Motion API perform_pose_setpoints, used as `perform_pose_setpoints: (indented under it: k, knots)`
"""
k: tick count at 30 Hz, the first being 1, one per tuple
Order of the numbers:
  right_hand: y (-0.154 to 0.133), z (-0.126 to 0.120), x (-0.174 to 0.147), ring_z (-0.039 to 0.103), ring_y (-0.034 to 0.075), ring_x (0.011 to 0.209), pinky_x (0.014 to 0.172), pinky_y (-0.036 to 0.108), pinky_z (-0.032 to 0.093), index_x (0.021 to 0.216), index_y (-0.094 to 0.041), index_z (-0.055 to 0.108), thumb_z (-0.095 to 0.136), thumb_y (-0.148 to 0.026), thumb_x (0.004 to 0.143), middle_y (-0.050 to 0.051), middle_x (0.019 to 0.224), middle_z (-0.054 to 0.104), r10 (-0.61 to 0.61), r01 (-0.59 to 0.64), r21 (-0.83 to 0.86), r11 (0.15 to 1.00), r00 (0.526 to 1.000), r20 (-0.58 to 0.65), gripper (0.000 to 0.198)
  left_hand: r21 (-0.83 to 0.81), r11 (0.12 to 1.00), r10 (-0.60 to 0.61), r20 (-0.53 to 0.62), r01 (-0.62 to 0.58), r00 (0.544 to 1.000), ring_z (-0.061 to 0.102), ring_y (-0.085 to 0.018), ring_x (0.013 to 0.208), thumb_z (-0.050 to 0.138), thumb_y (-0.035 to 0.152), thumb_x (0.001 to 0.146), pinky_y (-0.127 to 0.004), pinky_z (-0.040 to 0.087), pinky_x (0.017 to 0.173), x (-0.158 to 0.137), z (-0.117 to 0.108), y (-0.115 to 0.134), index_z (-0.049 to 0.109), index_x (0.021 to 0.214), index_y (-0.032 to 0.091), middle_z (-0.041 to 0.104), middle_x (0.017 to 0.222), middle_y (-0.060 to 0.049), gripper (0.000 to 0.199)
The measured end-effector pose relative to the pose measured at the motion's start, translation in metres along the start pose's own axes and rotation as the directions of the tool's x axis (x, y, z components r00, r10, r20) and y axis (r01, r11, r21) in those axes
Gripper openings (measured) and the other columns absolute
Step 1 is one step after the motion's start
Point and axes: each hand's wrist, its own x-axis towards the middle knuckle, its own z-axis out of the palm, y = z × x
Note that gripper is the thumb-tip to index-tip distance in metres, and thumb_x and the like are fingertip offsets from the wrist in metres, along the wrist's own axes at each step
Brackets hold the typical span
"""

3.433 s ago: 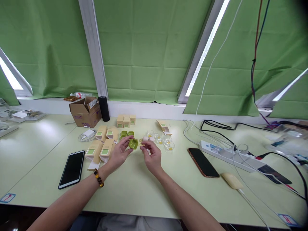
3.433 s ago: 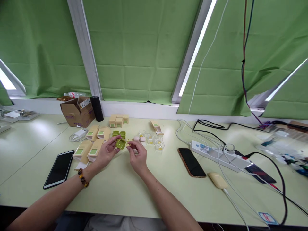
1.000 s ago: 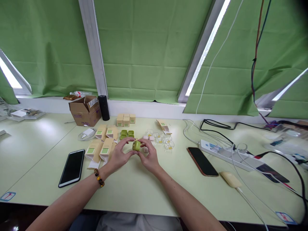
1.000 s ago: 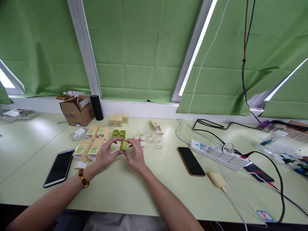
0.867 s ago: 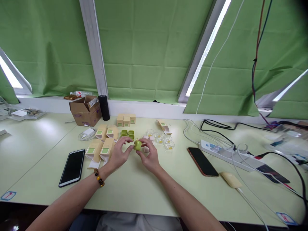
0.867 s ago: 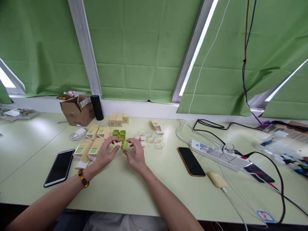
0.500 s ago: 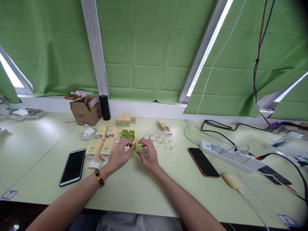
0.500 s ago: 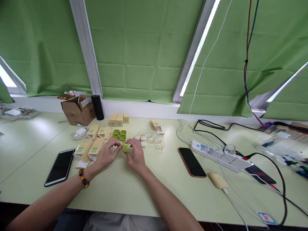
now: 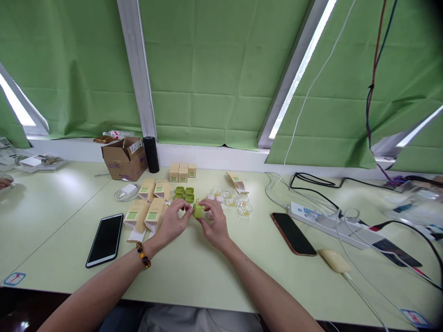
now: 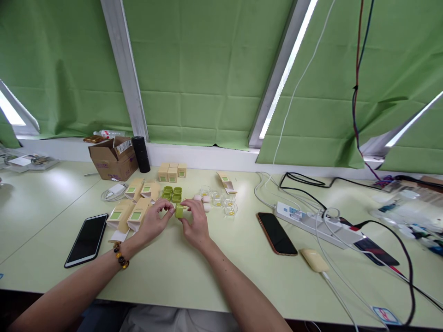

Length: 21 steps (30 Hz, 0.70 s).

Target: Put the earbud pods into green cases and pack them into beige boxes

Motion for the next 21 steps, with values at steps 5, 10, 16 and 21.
perform_pose_setpoints:
  k: [5,10,16,21]
  knots:
    - [0.0,-0.001,0.0,0.061,0.03,0.116,0.084,0.045,0.062,0.124,-0.028,0.065,0.07,-0.012,0.084,0.01,0.123,0.07,0.005,-0.006,-0.008,1.0,1.0,-0.003,0.043,-0.004,1.0,-0.013,-0.008,0.013,1.0,0.059,-0.02,0.086,0.061,0.031,0.098,-0.035,0.05,0.081,0.0,-0.001,-0.002,0.064,0.086,0.022,0.066,0.086,-0.004,0.016]
    - [0.003,-0.003,0.002,0.061,0.03,0.115,0.082,0.045,0.062,0.124,-0.028,0.064,0.069,-0.013,0.086,0.011,0.123,0.07,0.009,-0.009,-0.008,1.0,1.0,-0.015,0.042,0.0,0.999,-0.04,-0.037,0.04,0.999,0.061,-0.02,0.084,0.059,0.033,0.099,-0.034,0.05,0.079,0.001,-0.003,-0.005,0.064,0.085,0.022,0.068,0.087,-0.003,0.019]
    - [0.004,-0.003,0.001,0.06,0.03,0.115,0.082,0.045,0.062,0.125,-0.028,0.064,0.068,-0.012,0.085,0.01,0.122,0.069,0.021,-0.021,0.002,1.0,1.0,-0.012,0.044,-0.005,0.996,-0.086,-0.072,0.086,0.994,0.064,-0.02,0.085,0.061,0.035,0.099,-0.034,0.051,0.079,0.003,-0.004,-0.009,0.067,0.087,0.021,0.071,0.088,-0.004,0.019]
    - [0.006,-0.005,0.001,0.059,0.031,0.119,0.085,0.046,0.063,0.128,-0.027,0.063,0.068,-0.013,0.085,0.012,0.125,0.066,0.052,-0.052,-0.001,0.999,0.998,-0.039,0.045,0.037,0.995,-0.089,-0.123,0.094,0.988,0.065,-0.023,0.095,0.061,0.031,0.099,-0.039,0.053,0.088,0.003,-0.005,-0.016,0.071,0.111,0.021,0.074,0.103,-0.007,0.018]
